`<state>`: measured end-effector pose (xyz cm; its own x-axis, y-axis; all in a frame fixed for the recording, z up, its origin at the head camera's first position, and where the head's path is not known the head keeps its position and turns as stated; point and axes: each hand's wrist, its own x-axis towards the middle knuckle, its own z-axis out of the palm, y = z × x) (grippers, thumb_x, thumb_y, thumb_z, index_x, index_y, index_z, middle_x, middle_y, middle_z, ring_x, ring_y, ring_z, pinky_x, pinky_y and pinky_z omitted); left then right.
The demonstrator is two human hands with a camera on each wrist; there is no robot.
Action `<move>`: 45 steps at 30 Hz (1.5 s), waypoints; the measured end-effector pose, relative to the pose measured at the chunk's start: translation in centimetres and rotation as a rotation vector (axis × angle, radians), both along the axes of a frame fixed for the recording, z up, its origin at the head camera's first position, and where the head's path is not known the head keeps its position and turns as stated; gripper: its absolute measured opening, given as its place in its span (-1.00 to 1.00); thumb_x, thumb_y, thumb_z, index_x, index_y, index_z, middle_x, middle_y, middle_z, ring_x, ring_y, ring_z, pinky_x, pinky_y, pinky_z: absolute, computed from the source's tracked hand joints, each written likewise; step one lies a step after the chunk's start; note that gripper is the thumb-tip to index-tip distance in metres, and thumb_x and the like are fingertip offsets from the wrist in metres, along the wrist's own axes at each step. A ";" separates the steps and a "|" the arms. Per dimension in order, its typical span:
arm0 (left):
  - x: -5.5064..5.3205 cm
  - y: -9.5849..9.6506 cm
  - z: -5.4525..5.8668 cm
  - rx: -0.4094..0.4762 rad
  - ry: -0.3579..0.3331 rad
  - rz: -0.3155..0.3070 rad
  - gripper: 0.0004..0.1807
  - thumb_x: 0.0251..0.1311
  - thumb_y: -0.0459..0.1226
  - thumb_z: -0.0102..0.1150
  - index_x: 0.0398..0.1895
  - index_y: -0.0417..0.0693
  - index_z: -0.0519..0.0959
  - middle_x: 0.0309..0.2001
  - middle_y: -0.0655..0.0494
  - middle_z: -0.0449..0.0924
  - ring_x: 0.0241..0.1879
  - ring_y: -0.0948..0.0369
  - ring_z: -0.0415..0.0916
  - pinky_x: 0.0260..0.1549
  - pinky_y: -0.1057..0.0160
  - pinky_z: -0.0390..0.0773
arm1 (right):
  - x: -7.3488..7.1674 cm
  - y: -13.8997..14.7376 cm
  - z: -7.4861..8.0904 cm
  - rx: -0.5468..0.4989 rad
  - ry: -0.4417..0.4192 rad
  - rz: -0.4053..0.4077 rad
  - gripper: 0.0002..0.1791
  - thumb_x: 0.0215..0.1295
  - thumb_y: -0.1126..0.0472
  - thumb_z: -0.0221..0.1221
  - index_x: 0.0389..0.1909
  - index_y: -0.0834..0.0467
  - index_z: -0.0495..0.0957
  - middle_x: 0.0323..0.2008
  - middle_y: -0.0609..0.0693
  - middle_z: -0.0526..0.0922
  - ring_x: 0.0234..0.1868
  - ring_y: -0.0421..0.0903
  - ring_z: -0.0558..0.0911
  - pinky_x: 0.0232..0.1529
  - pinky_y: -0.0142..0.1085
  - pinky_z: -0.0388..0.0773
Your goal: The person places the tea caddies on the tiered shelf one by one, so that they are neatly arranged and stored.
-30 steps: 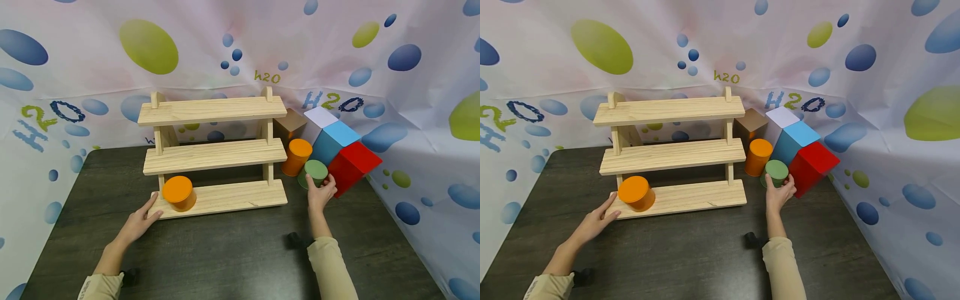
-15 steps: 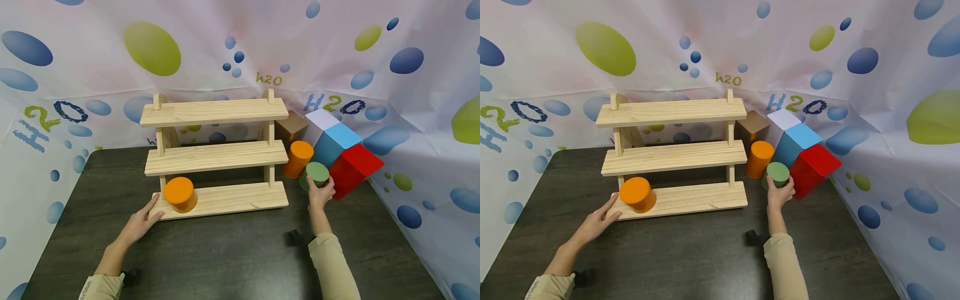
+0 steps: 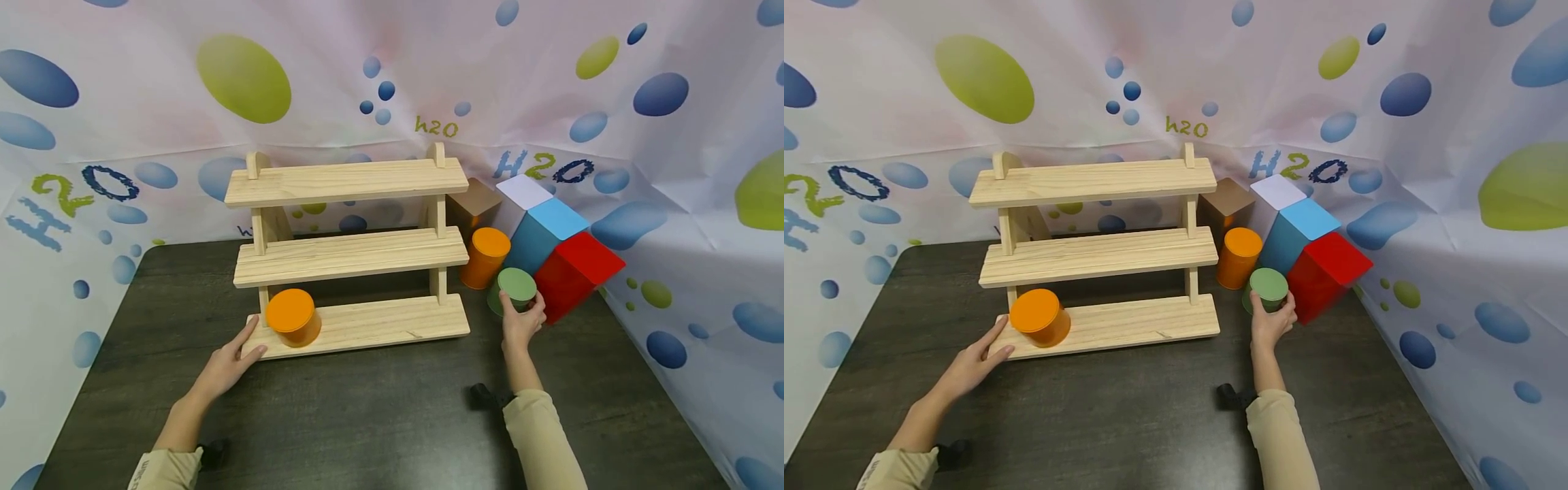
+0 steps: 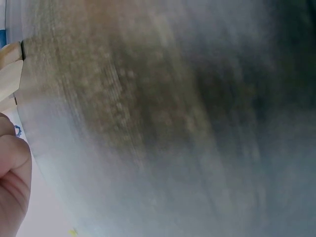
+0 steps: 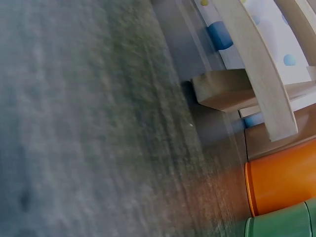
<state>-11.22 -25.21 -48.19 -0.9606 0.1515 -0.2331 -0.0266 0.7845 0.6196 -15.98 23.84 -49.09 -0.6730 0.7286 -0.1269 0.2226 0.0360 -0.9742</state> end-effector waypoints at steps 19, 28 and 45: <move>0.2 0.0 -0.2 -0.007 0.019 -0.002 -0.19 0.29 0.08 -0.12 0.44 -0.07 -0.16 0.29 -0.44 -0.01 0.16 -0.37 0.16 -0.03 -0.30 0.27 | -0.5 0.5 -0.5 0.177 0.030 0.044 -0.06 -0.01 0.10 0.34 0.35 0.17 0.03 0.24 0.26 0.11 0.26 0.19 0.11 0.25 0.06 0.05; 0.1 0.0 -0.1 -0.003 0.031 -0.010 -0.20 0.29 0.07 -0.11 0.43 -0.08 -0.15 0.29 -0.46 0.00 0.13 -0.38 0.19 -0.06 -0.30 0.29 | -0.2 0.6 -0.9 0.183 0.060 0.057 -0.08 0.00 0.08 0.33 0.34 0.18 0.06 0.23 0.26 0.13 0.25 0.19 0.13 0.24 0.06 0.05; 0.2 0.0 0.1 -0.005 0.022 -0.016 -0.20 0.29 0.07 -0.11 0.44 -0.07 -0.16 0.29 -0.45 -0.01 0.15 -0.38 0.16 -0.05 -0.30 0.28 | 0.8 0.1 -0.1 0.238 0.190 0.069 -0.16 -0.03 0.11 0.35 0.27 0.24 0.19 0.13 0.25 0.25 0.14 0.13 0.27 0.17 0.01 0.17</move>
<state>-11.06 -25.23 -48.10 -0.9628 0.1659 -0.2132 -0.0006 0.7878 0.6159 -15.23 23.96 -49.22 -0.7173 0.6746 0.1743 0.0267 0.2766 -0.9606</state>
